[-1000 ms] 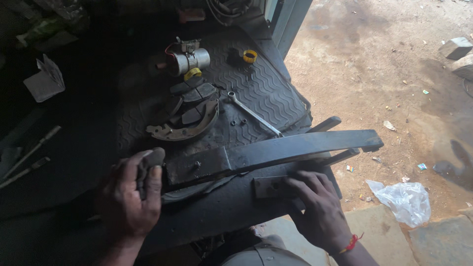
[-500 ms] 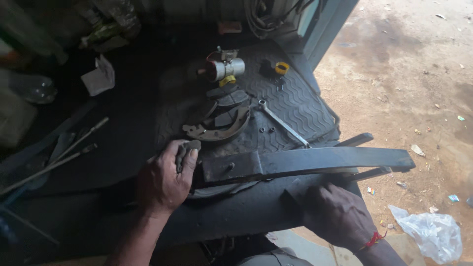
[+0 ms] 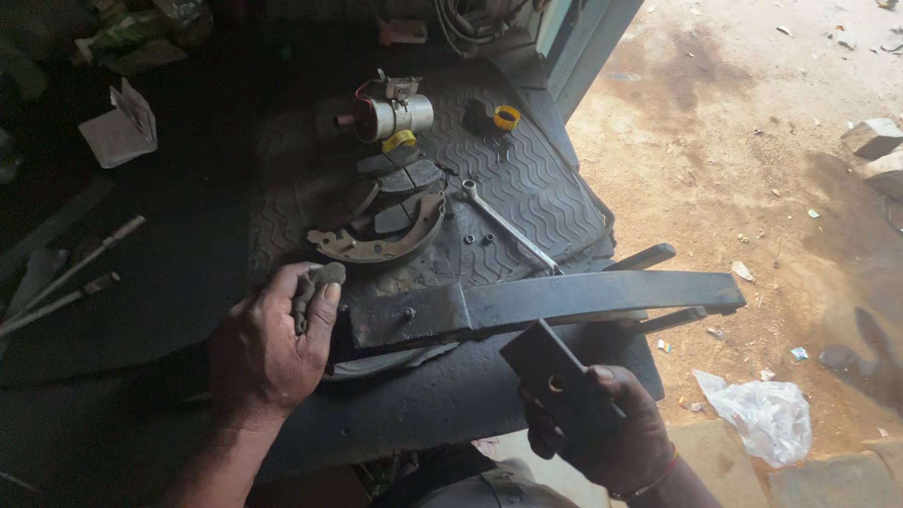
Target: The person works on a long metal bracket on a workbench, using a wrench to tighten a bolt and a rag to wipe the surface. The person repeatedly adjusts the bracket and uses the wrench to secure a fastener.
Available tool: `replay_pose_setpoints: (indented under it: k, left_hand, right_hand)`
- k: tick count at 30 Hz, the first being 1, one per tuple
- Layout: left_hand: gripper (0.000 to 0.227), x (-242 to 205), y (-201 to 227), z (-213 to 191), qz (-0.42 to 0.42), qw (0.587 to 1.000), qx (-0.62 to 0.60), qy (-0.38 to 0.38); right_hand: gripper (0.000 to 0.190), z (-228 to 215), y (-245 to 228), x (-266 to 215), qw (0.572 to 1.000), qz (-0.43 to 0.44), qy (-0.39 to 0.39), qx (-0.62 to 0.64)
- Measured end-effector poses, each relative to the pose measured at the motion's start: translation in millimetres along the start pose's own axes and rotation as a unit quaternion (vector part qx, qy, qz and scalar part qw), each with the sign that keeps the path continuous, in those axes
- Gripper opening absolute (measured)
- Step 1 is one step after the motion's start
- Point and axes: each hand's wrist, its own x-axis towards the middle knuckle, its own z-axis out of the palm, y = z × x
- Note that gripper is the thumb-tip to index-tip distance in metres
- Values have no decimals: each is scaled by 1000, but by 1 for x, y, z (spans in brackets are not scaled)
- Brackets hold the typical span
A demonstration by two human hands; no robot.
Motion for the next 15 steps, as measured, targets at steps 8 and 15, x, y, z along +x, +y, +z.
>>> replay_pose_setpoints:
  k: [8, 15]
  left_hand:
    - [32, -3, 2, 1, 34, 997, -11, 63]
    - [34, -1, 2, -1, 9, 998, -54, 30]
  right_hand:
    - [65, 79, -36, 18, 953, -35, 18, -301]
    - [41, 170, -60, 71, 533, -260, -85, -800]
